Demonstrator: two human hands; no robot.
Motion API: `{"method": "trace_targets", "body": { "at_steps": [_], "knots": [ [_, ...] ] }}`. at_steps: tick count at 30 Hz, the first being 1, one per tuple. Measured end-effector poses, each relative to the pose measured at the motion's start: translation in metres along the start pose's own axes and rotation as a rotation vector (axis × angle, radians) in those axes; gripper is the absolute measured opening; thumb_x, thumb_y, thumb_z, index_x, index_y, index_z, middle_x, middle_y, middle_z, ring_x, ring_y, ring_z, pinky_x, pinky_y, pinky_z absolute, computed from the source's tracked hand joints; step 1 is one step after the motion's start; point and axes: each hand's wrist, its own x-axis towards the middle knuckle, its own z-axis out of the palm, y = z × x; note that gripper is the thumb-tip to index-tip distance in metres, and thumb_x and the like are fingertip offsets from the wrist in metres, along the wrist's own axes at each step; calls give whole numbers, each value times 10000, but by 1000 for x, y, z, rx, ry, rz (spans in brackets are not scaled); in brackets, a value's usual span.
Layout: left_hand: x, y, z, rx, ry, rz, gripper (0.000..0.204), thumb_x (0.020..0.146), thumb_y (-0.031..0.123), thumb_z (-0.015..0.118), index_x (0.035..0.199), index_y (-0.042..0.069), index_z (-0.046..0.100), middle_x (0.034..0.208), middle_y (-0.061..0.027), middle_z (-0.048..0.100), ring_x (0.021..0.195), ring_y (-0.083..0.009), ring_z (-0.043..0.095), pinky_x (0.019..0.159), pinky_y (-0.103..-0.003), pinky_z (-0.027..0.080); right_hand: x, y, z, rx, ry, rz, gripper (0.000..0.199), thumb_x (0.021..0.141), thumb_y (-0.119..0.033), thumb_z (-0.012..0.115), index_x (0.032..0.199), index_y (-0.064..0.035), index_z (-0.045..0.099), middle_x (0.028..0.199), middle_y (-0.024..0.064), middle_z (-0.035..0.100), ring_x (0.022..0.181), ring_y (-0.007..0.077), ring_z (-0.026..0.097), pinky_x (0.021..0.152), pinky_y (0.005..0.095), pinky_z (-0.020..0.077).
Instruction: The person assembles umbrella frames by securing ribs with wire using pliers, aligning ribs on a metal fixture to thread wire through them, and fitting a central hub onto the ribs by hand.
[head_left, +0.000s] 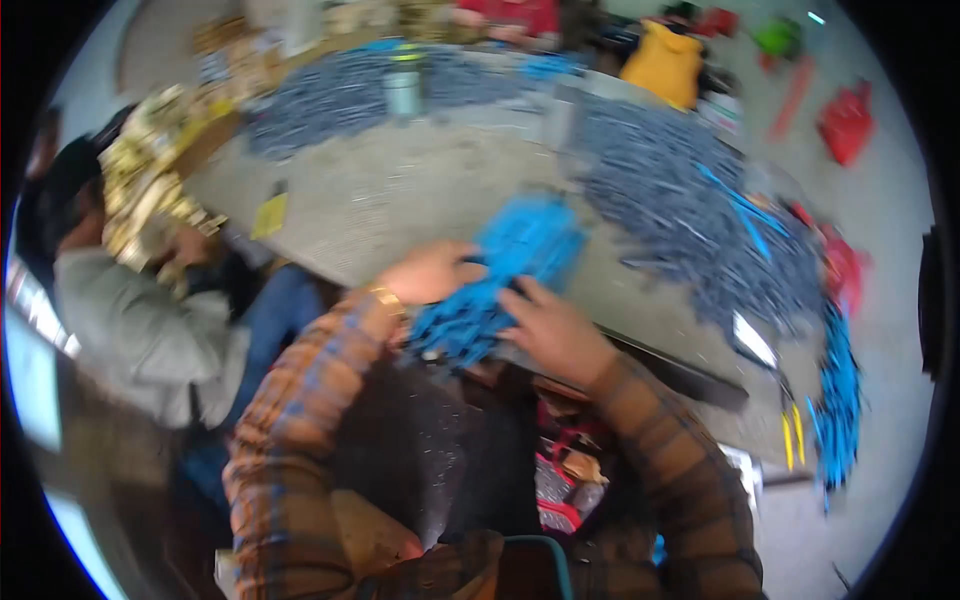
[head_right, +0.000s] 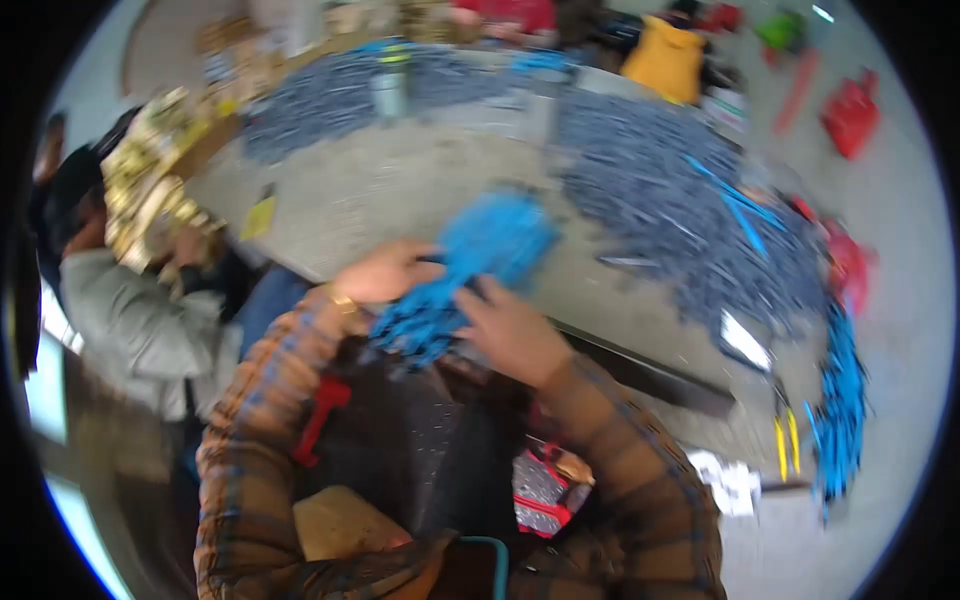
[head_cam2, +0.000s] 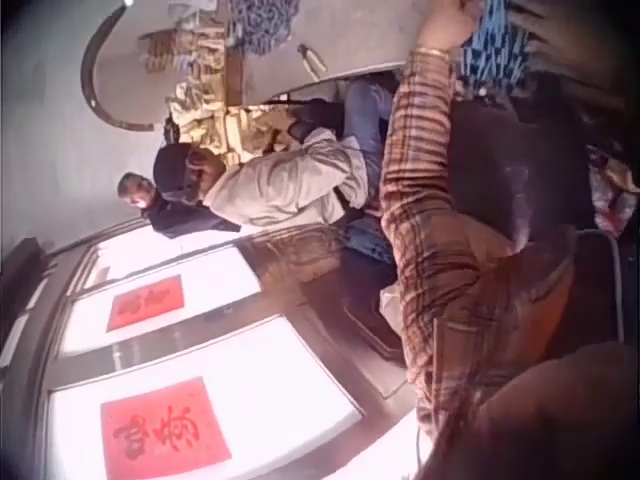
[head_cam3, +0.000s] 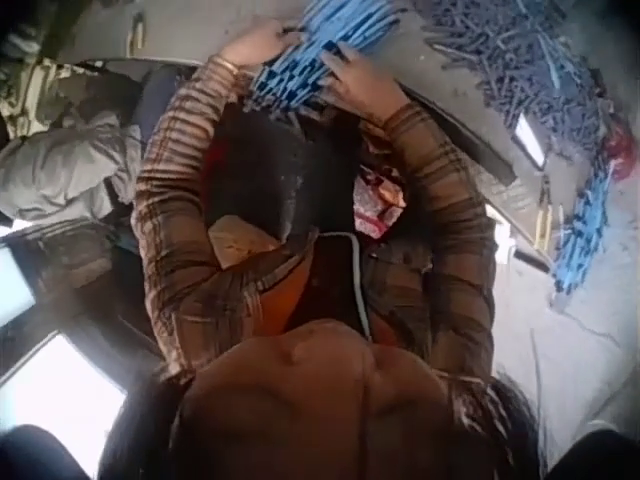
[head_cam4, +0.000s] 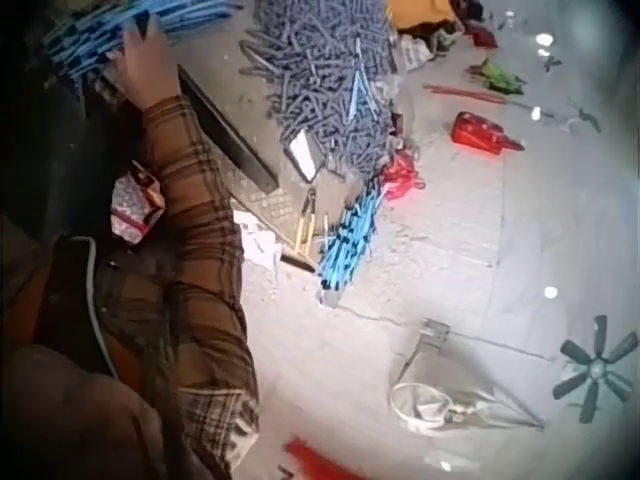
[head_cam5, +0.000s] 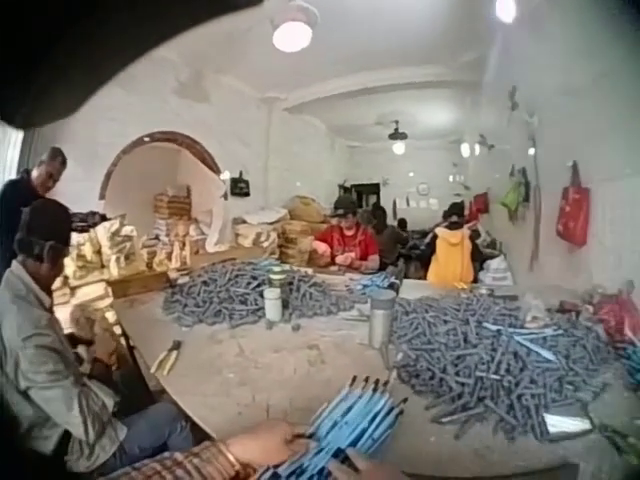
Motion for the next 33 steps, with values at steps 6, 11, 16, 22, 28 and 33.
{"method": "trace_targets", "body": {
  "at_steps": [6, 11, 16, 22, 28, 33],
  "knots": [
    [-1, 22, 2, -61, 93, 26, 672, 793, 378, 593, 1295, -1, 358, 1115, -266, 542, 1064, -391, 515, 891, -412, 403, 14, 6, 32, -22, 89, -16, 452, 741, -213, 654, 1108, -49, 448, 1107, 249, 430, 953, 404, 509, 777, 436, 462],
    [15, 44, 15, 295, 62, -176, 657, 772, 303, 599, 1294, -11, 352, 1057, -289, 550, 1000, -430, 529, 843, -411, 429, -19, 23, -1, 95, 132, -52, 417, 747, -198, 648, 1101, -57, 477, 1152, 248, 432, 970, 372, 526, 795, 429, 462],
    [11, 44, 20, 230, 110, -106, 632, 766, 230, 572, 1295, -31, 344, 1013, -284, 567, 942, -394, 567, 815, -385, 442, -154, 45, -112, -299, 223, 329, 299, 744, -171, 595, 1021, -74, 539, 1121, 155, 528, 972, 344, 549, 773, 404, 482],
    [4, 54, 12, 51, 61, -144, 642, 764, 215, 611, 1306, -11, 351, 1106, -245, 559, 1025, -359, 548, 868, -382, 424, -435, 98, -255, -1078, 238, 1153, 147, 749, -206, 582, 807, -71, 577, 751, 127, 579, 746, 301, 568, 652, 405, 455],
    [21, 62, 9, 507, 454, -2, 582, 790, 146, 617, 1298, -8, 377, 1160, -180, 555, 1073, -289, 534, 922, -358, 392, -521, 99, -265, -1040, 138, 1278, 171, 792, -201, 569, 843, -41, 536, 819, 133, 568, 788, 316, 554, 719, 410, 428],
    [36, 185, 47, -9, 558, 95, 368, 796, 66, 583, 1153, -5, 529, 1111, -138, 587, 1057, -222, 537, 918, -332, 390, -475, 96, -275, -841, 441, 1053, 161, 806, -185, 556, 813, -33, 503, 851, 138, 575, 825, 342, 549, 731, 429, 418]
  ]
}}
